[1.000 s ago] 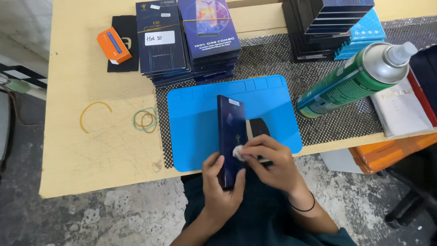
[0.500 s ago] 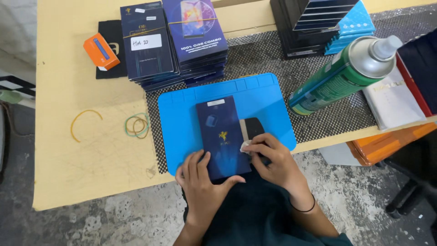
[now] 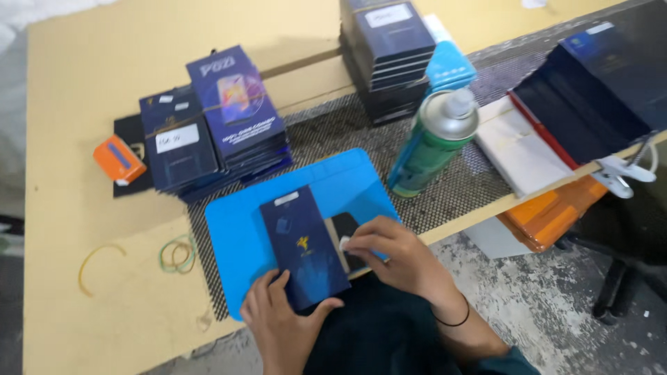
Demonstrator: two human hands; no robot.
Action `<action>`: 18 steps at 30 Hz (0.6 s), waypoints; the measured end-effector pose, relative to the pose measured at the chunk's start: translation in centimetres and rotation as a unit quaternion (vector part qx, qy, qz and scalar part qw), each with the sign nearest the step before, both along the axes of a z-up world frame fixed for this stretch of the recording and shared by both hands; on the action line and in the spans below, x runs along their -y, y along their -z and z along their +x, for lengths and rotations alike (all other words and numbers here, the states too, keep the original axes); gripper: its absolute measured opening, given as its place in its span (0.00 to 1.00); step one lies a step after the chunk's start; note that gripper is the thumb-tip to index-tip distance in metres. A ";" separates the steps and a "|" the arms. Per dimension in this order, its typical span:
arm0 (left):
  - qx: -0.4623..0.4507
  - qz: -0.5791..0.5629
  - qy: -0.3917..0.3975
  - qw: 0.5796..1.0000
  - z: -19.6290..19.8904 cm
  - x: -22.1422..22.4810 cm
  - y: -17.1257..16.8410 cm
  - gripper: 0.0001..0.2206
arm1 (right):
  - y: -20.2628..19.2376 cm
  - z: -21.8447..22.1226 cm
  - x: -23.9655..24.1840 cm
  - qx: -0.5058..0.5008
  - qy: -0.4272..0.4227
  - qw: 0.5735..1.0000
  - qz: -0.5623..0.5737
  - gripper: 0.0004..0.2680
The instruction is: The person cleans mobile phone packaging by hand using a cloth and a spray, then wipes the surfaces and edges of the blue boxes.
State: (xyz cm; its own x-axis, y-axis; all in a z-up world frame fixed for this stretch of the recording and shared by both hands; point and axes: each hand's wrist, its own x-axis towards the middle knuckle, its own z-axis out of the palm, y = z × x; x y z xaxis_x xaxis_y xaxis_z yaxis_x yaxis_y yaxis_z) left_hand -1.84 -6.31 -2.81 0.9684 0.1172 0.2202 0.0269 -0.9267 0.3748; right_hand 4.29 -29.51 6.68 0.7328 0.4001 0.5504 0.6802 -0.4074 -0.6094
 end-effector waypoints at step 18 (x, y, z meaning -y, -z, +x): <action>0.043 -0.021 -0.083 0.995 1.6 0.7 1.8 0.44 | -9.8 6.4 5.9 0.290 0.339 0.895 -0.007 0.07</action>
